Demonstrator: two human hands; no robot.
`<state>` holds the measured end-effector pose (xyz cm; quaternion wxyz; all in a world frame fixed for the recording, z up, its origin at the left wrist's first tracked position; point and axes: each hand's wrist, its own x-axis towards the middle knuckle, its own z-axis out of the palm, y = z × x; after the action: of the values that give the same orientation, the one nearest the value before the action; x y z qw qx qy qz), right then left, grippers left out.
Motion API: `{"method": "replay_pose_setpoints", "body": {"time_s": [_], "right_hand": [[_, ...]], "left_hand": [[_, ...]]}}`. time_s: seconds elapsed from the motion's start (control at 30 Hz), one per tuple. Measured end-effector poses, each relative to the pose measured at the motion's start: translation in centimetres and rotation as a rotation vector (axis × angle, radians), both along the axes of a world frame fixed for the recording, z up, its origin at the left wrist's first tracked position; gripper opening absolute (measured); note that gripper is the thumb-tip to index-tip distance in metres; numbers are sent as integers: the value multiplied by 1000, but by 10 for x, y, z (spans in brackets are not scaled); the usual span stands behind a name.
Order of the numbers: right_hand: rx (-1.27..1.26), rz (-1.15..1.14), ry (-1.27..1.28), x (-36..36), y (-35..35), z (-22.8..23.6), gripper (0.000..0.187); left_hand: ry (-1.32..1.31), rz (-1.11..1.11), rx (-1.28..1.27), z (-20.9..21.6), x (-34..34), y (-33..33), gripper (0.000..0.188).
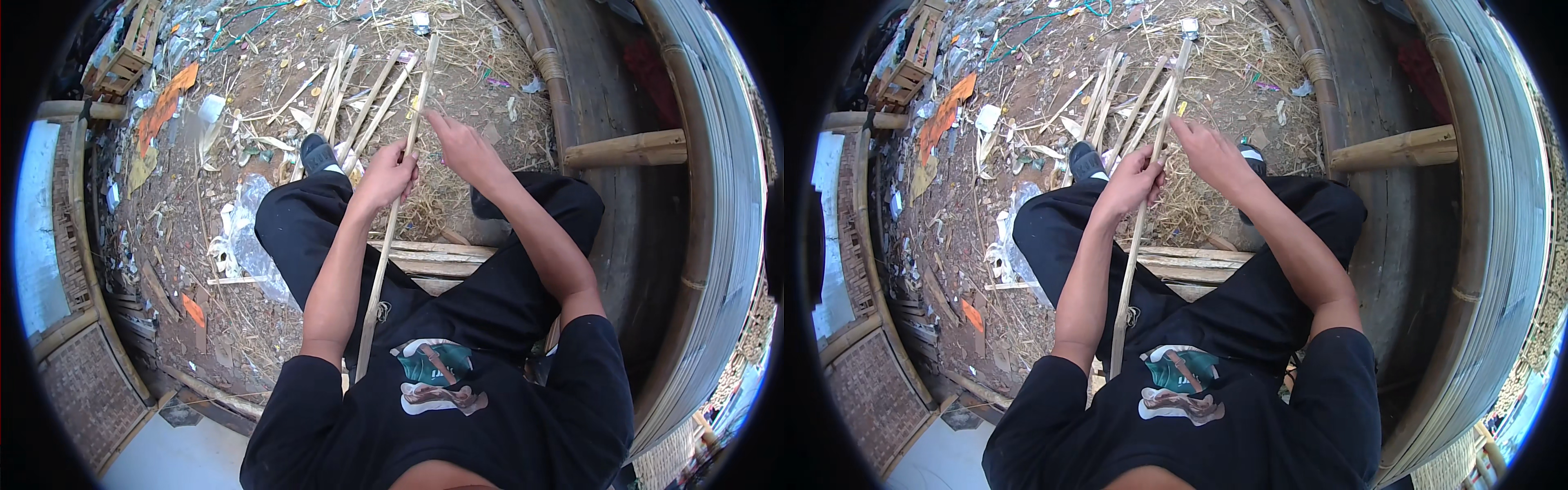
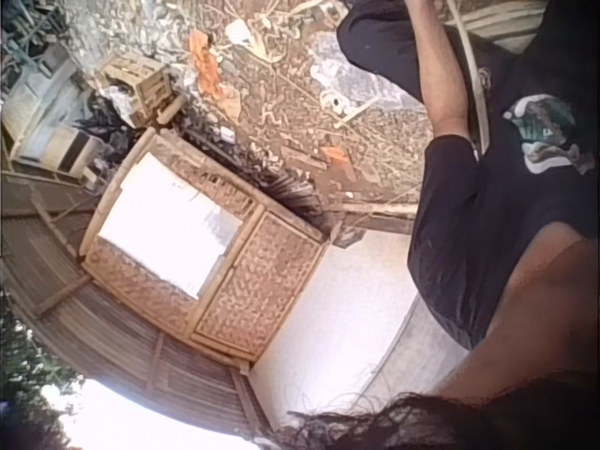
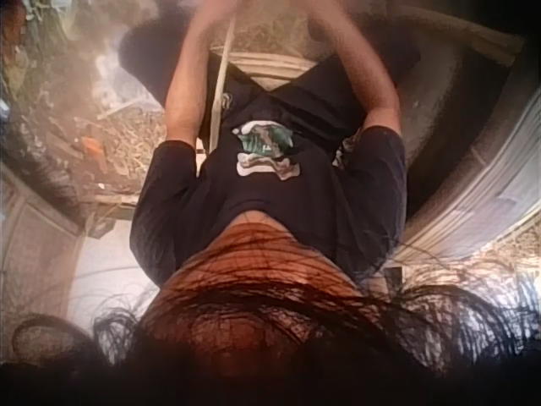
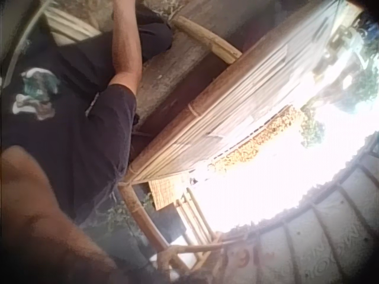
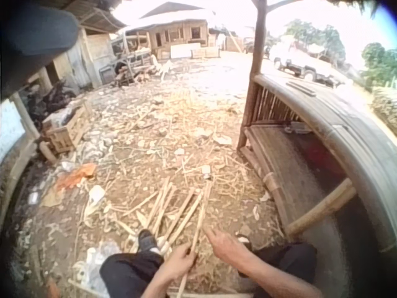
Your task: The person uses a small blade to strip thin layers from bamboo sticks while seated, handling several sticks one at a time.
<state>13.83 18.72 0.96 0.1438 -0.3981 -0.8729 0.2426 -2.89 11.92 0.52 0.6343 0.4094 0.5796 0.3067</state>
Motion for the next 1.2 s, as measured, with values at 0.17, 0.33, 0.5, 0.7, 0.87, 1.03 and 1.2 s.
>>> {"method": "replay_pose_setpoints", "body": {"time_s": [0.17,0.33,0.5,0.7,0.87,1.03,1.2], "right_hand": [[106,60,53,-5,-12,-11,62],[297,85,16,-12,-13,-29,75],[577,103,-109,-14,-9,-56,78],[768,75,-292,-11,-4,-74,77],[722,126,-226,-10,6,-73,77],[773,109,-224,-9,11,-83,78],[873,135,-333,-8,11,-91,77]], "left_hand": [[353,105,231,-13,3,1,18],[532,179,326,1,18,0,22],[592,189,298,10,21,-4,26],[622,114,257,9,21,-6,31],[629,131,251,3,18,-7,24],[668,117,275,-3,17,-10,25],[617,84,148,7,18,-9,26]]}}
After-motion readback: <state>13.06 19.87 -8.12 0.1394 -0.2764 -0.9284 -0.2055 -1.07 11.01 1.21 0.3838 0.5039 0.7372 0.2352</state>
